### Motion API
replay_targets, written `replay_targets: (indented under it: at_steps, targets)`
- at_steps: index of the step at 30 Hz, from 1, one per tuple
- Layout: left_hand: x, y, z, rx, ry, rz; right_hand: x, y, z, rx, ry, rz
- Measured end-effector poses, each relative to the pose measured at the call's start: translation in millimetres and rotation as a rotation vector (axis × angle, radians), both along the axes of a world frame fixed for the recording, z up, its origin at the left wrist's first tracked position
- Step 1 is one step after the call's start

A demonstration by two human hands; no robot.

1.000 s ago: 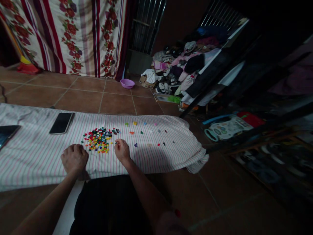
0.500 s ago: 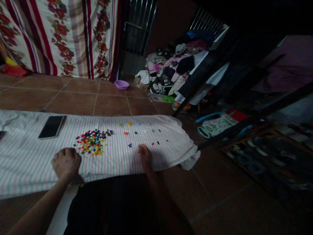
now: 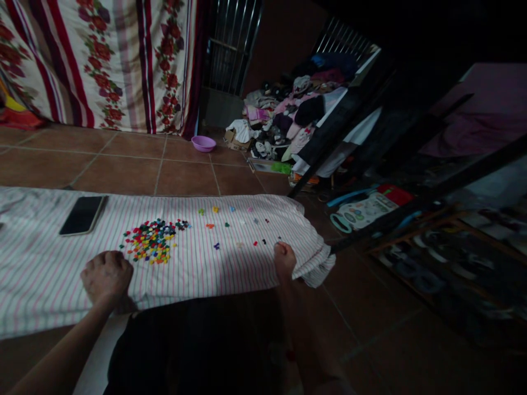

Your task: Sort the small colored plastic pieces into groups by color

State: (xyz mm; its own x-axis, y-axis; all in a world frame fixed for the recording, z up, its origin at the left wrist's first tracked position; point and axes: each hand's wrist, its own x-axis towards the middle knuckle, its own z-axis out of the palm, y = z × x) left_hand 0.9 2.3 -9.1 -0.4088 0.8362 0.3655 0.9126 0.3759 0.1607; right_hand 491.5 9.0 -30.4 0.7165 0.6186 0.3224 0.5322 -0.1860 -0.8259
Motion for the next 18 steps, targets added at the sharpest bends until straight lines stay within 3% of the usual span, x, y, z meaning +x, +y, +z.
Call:
replay_targets:
  at_steps: [7, 13, 18]
  targets:
    - [3, -3, 5.5, -0.003, 0.002, -0.025, 36, 26, 2.7, -0.169, -0.215, -0.039]
    - [1, -1, 2.1, 0.018, -0.028, -0.037, 42, 41, 4.9, -0.322, -0.305, 0.082]
    - [-1, -1, -0.5, 0.022, -0.033, -0.048, 42, 43, 7.7, -0.452, -0.427, 0.065]
